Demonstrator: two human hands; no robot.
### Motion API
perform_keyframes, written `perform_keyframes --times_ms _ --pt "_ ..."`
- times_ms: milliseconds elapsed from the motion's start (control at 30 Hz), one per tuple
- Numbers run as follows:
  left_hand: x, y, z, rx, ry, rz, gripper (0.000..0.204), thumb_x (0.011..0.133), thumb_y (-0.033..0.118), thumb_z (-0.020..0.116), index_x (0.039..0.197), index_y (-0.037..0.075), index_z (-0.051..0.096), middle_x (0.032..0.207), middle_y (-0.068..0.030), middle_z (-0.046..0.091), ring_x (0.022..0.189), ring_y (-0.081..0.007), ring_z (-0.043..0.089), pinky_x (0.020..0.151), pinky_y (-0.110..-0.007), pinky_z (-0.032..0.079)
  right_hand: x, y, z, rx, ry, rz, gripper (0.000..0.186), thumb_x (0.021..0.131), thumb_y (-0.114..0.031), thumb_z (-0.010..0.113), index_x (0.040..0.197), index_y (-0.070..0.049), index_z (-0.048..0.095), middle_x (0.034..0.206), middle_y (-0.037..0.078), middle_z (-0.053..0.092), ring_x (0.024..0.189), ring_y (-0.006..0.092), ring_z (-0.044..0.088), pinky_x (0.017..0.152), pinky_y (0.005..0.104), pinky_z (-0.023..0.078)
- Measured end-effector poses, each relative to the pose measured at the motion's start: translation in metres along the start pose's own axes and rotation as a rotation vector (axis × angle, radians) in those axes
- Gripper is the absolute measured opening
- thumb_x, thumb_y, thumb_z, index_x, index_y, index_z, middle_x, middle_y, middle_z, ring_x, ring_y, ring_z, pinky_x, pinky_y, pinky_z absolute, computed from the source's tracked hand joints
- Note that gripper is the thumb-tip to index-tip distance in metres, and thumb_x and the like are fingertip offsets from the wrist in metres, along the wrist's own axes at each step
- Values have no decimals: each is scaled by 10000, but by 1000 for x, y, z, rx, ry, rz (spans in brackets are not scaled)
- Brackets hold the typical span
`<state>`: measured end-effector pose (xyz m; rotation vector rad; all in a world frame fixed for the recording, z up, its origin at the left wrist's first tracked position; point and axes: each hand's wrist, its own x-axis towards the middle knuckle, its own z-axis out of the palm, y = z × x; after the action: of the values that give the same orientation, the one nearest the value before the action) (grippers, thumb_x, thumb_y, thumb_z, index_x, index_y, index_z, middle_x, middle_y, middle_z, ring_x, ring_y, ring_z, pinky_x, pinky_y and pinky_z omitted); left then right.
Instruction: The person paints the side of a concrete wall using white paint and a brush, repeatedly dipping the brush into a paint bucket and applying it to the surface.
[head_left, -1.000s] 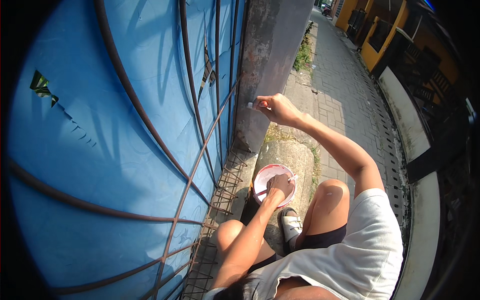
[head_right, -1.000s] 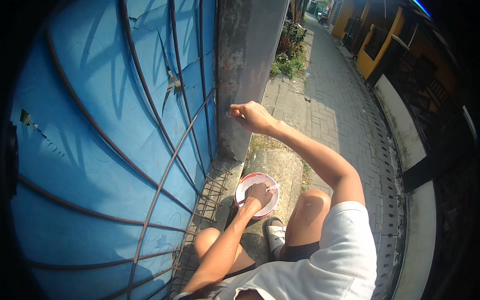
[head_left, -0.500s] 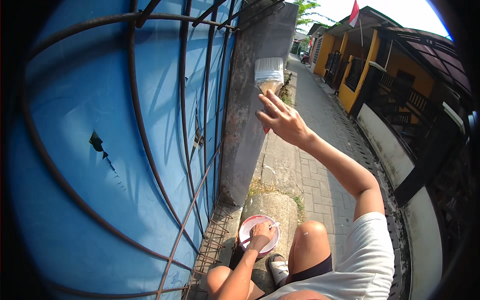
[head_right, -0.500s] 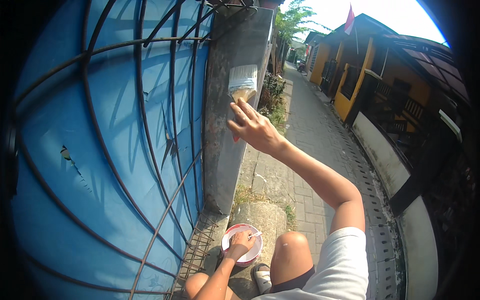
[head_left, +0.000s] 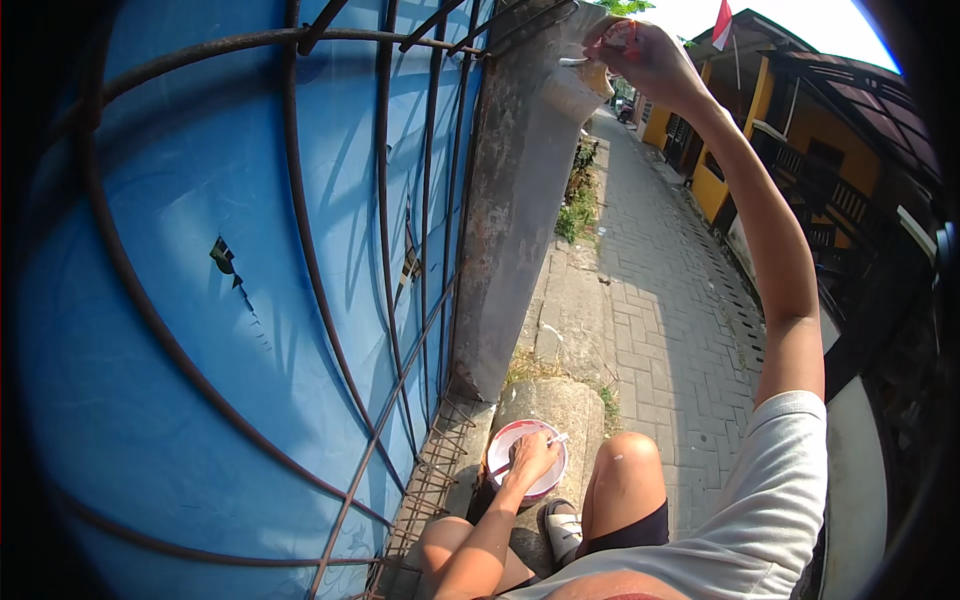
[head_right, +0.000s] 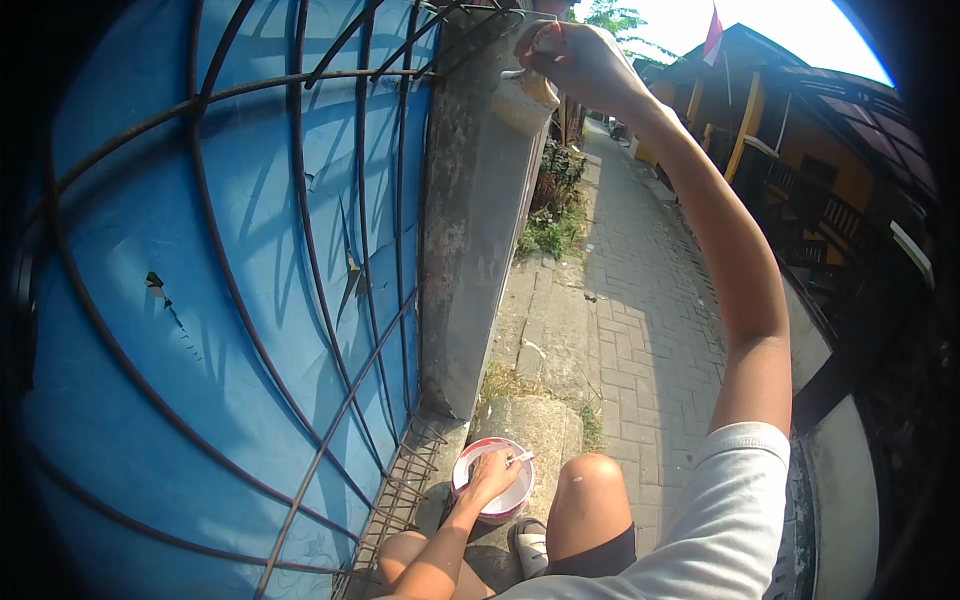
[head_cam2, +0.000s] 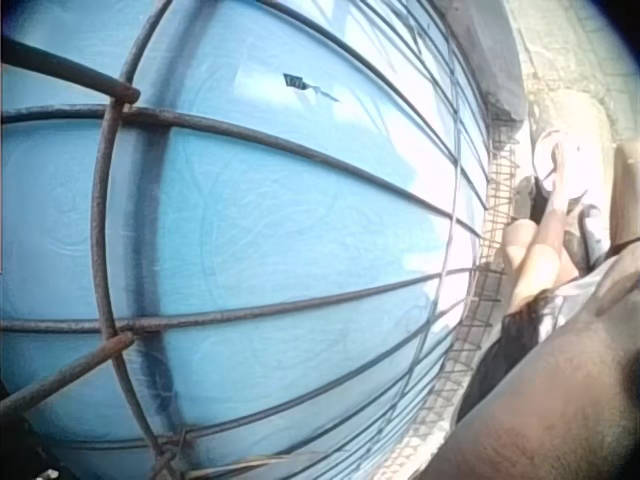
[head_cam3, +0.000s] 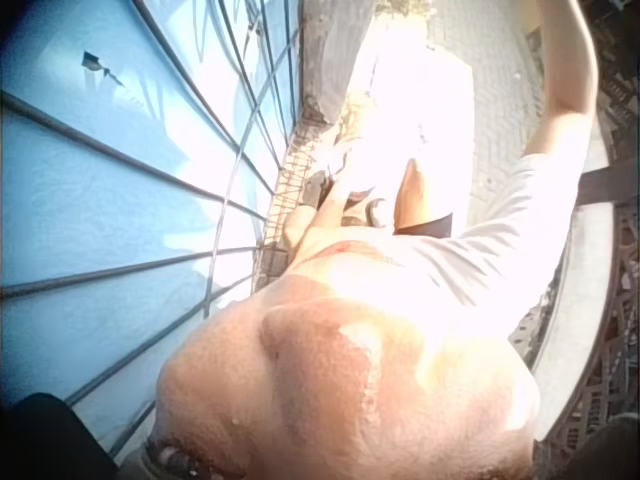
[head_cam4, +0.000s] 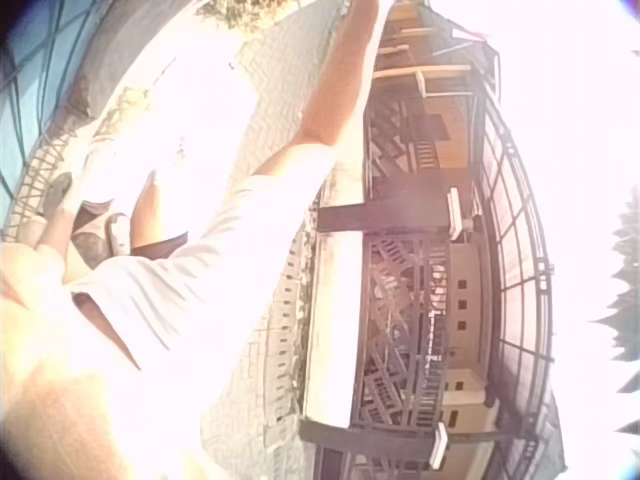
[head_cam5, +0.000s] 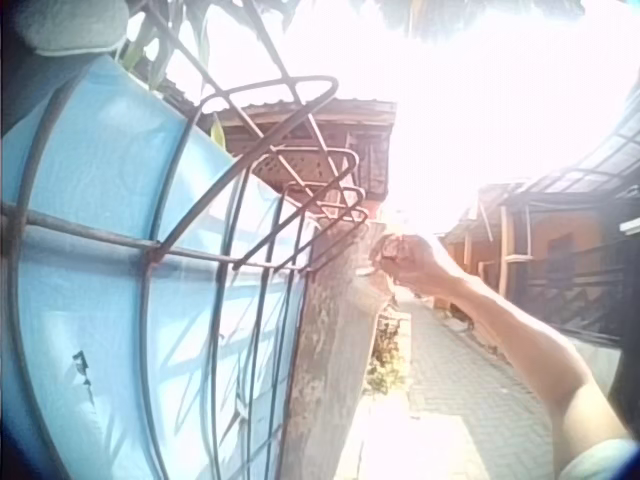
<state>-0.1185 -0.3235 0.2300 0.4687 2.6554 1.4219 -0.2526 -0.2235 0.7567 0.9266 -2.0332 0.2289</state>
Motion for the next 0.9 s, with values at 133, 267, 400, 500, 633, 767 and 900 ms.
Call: perform_keyframes --times_ms 133,267,400,500,633,767,900 --pt "0 -4 1 30 -27 -9 239 790 255 590 827 25 645 770 -232 634 775 -393 623 711 -475 472 68 42 -47 324 250 -183 78 851 -62 596 910 -22 626 850 77 658 727 115 585 622 274 492" --pt "-2 -7 2 3 -12 26 244 788 253 591 813 16 643 767 -235 633 773 -389 624 712 -480 471 96 43 -79 14 539 -484 71 865 -93 598 861 -26 622 862 32 626 756 108 568 639 269 477" --pt "-1 -3 1 0 6 20 246 787 252 594 806 11 641 766 -237 632 770 -392 624 707 -478 473 54 -5 -66 54 508 -214 96 864 -125 609 884 -34 633 856 59 655 749 110 584 659 279 489" --pt "-1 2 -1 4 -26 22 245 789 249 591 803 10 641 769 -238 633 770 -397 621 707 -479 473 10 -31 -22 -188 434 -362 108 834 -58 591 920 -85 650 866 120 667 694 223 632 645 320 514" --pt "-4 2 0 20 -29 1 247 794 253 578 810 15 642 769 -234 633 782 -394 621 717 -478 471 -22 -29 15 -462 350 -369 153 777 -8 565 914 -60 606 896 139 651 692 310 629 620 384 508" --pt "-2 -2 2 44 -31 39 257 801 283 571 840 40 647 768 -224 636 793 -382 626 712 -468 473 -27 -7 30 -614 432 -398 328 755 -72 684 1062 -170 620 1233 68 570 1132 230 563 843 358 543" --pt "1 -1 2 12 -60 -30 260 800 289 573 843 43 649 780 -217 642 801 -373 631 720 -465 475 -31 10 39 -573 433 -402 429 702 -12 686 1081 -195 606 1324 74 494 1225 263 479 872 386 536"
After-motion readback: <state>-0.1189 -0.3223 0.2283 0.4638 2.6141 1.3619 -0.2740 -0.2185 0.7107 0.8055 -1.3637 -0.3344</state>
